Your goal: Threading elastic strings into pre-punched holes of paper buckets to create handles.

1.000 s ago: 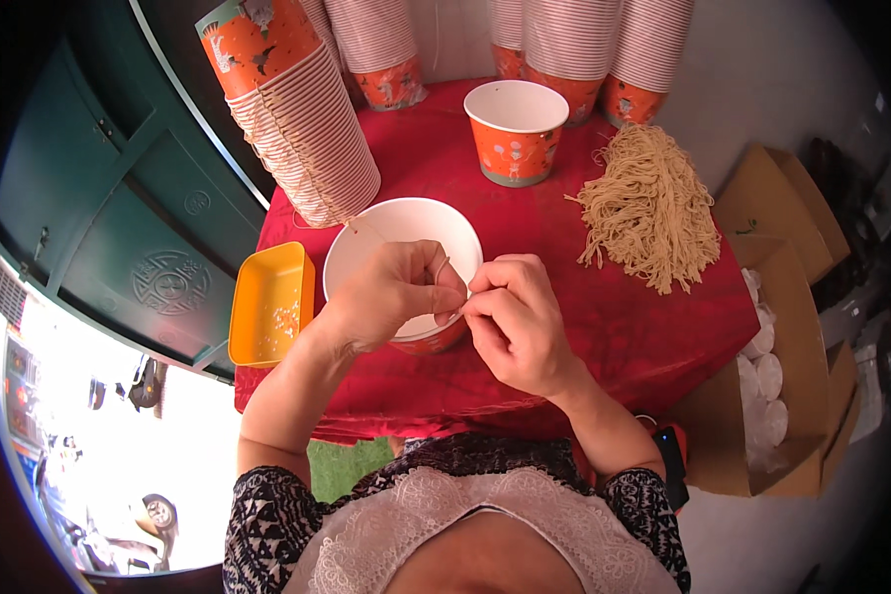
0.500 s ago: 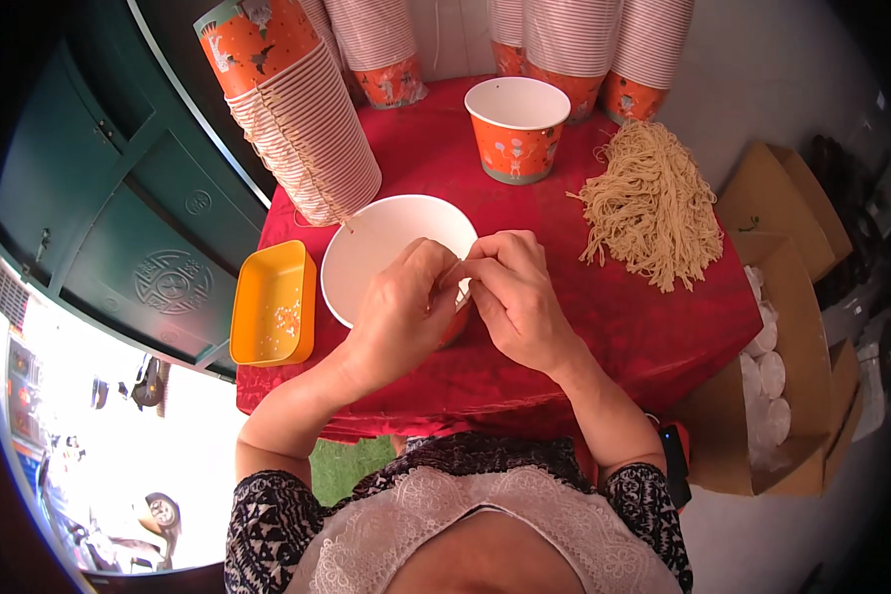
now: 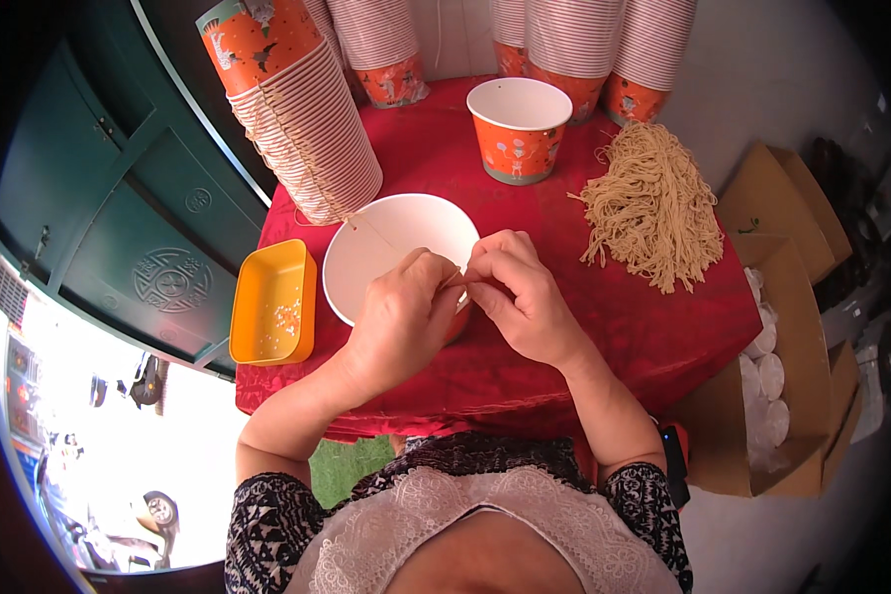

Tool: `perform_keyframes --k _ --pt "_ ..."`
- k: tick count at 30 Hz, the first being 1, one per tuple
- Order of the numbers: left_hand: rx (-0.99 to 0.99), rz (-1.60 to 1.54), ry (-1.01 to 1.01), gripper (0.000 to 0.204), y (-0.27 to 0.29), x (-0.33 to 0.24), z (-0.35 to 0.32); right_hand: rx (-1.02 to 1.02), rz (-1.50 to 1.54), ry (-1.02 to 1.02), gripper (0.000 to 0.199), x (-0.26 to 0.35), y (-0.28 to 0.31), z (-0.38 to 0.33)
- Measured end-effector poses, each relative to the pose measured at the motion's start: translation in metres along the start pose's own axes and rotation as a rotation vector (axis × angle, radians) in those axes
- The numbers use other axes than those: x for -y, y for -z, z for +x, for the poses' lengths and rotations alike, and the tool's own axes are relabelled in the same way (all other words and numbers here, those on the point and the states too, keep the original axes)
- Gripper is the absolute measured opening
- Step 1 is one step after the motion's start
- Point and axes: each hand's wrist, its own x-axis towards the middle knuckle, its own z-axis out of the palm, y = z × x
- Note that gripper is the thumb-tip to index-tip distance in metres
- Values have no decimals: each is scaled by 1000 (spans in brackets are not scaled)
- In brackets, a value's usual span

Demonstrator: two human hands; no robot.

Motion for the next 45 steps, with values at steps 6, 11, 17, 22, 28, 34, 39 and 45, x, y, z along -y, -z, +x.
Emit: perform_keyframes --k 6,11,17,22,28,34,39,45 --pt "61 -225 135 8 6 3 1 -153 -98 111 17 8 -5 -6" --pt "116 -193 224 5 12 5 2 -187 -298 203 20 15 -4 -14" --pt "82 -162 170 4 11 6 4 -123 -313 227 16 10 -6 -30" --pt "67 -427 342 8 17 16 7 -128 -297 227 19 15 -5 -25" --pt "161 -635 491 17 35 8 20 -142 -51 124 22 19 -7 -19" --pt "310 -270 186 14 34 -2 23 -135 110 76 19 16 -16 -12" --pt "273 -309 108 11 33 0 21 -172 229 19 18 11 -26 -16" --pt "219 -170 192 5 37 -3 12 -268 54 173 18 11 -25 -15"
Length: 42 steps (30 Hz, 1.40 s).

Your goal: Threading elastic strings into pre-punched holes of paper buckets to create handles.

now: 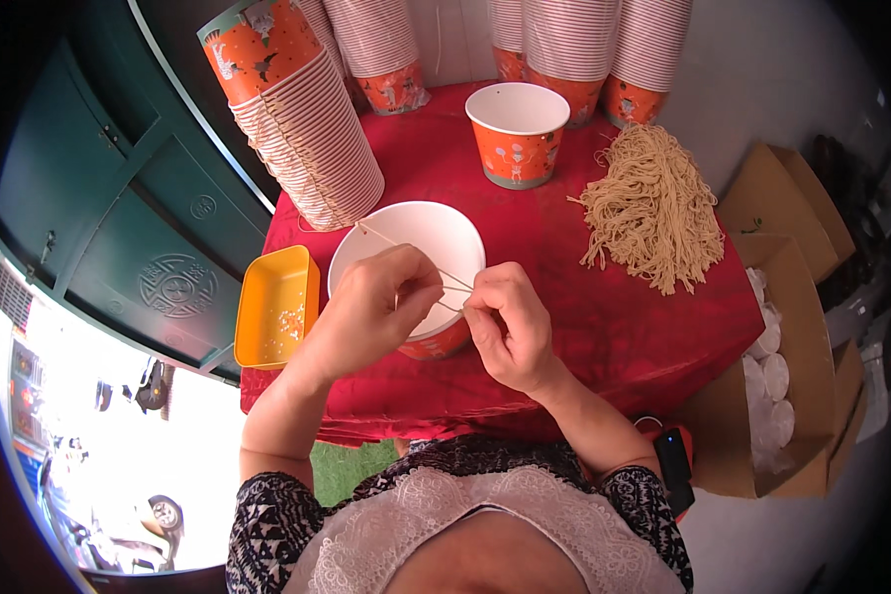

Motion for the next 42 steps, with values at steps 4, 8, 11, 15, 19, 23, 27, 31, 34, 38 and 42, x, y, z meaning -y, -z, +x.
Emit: perform_keyframes --k 4,8,11,15,19,23,27,31,34,38,42 --pt "0 5 45 8 -7 5 -12 -74 -54 15 17 4 -7 -6" --pt "18 145 -150 12 -6 0 -17 -112 -54 -30 17 6 -12 -10" --pt "30 131 -219 14 -8 -4 -19 -115 -39 -109 19 7 -14 -14" --pt "27 127 -230 15 -9 -9 -22 -142 43 -218 21 10 -15 -16" --pt "18 83 -237 16 -12 -8 -21 -63 -61 -112 21 11 -7 -10" --pt "-6 27 -222 15 -14 -5 -19 -26 -68 -99 20 11 -2 -7" --pt "-41 47 -220 14 -15 -5 -16 19 -55 -125 17 12 1 -7" --pt "-64 3 -156 12 -18 -3 -15 31 -31 -149 17 13 2 -7" --pt "-82 -27 -114 11 -20 -4 -15 31 1 -208 16 17 2 -6" --pt "-125 -76 -78 13 -23 -1 -14 22 -26 -201 14 15 0 -10" --pt "-100 -65 -120 14 -21 0 -14 -30 118 -292 10 14 -3 -13"
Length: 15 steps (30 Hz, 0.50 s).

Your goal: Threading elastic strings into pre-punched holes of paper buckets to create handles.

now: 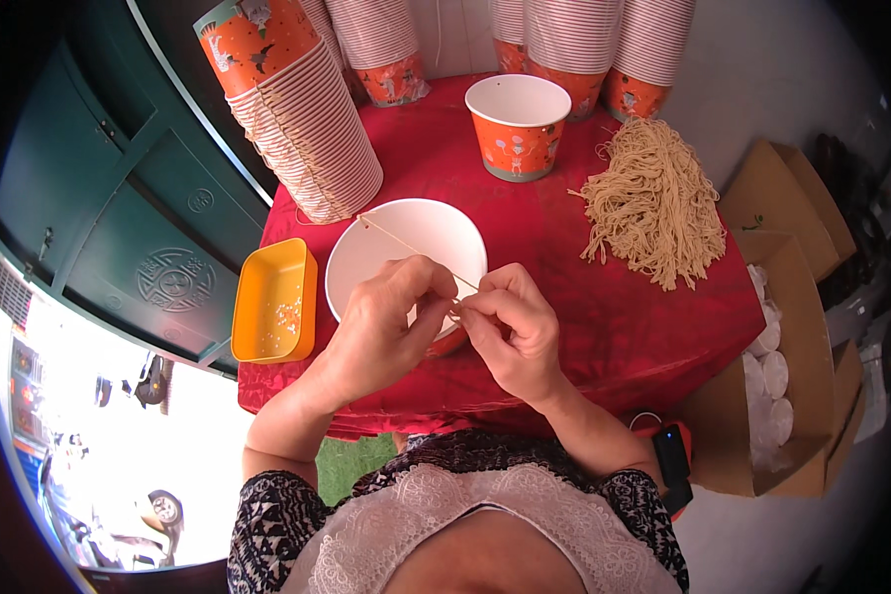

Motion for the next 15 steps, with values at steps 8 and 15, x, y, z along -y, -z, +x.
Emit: perform_keyframes --k 8,15 --pt "29 139 -101 14 0 2 -4 -20 23 -29 7 0 1 0" --pt "23 165 -102 20 -5 -1 -8 -43 72 -52 5 -6 -1 -2"
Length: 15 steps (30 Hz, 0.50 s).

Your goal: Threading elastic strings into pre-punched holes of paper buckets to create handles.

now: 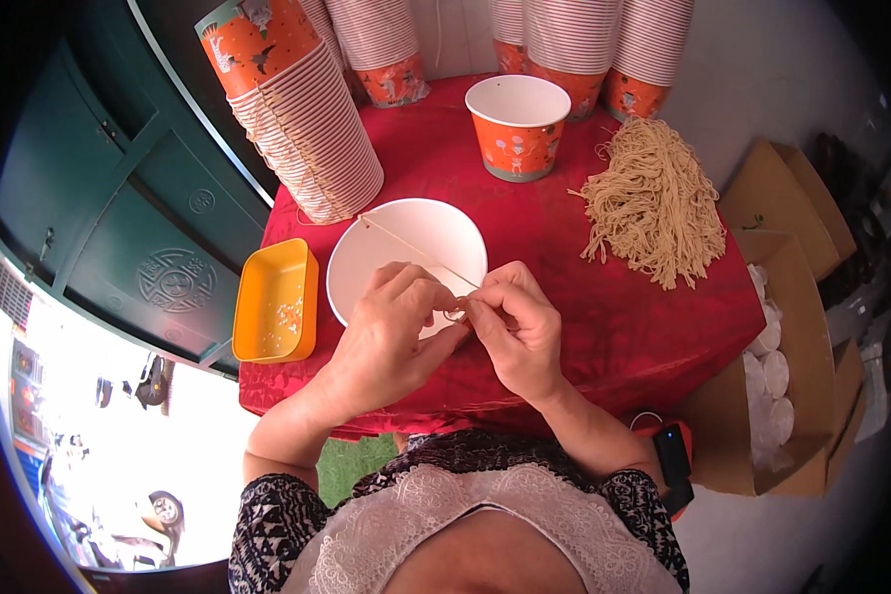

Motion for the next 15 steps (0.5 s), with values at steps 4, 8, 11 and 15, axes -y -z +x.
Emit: perform_keyframes --k 4,8,11,15 --pt "-43 79 -45 21 -5 4 0 13 -6 -48 4 3 1 -1" --pt "-50 90 -126 20 -7 6 2 2 -26 14 4 -1 2 2" --pt "-37 48 -116 18 -6 6 3 41 -104 138 7 -4 9 7" --pt "20 -71 -22 16 2 3 3 207 -248 243 22 1 24 15"
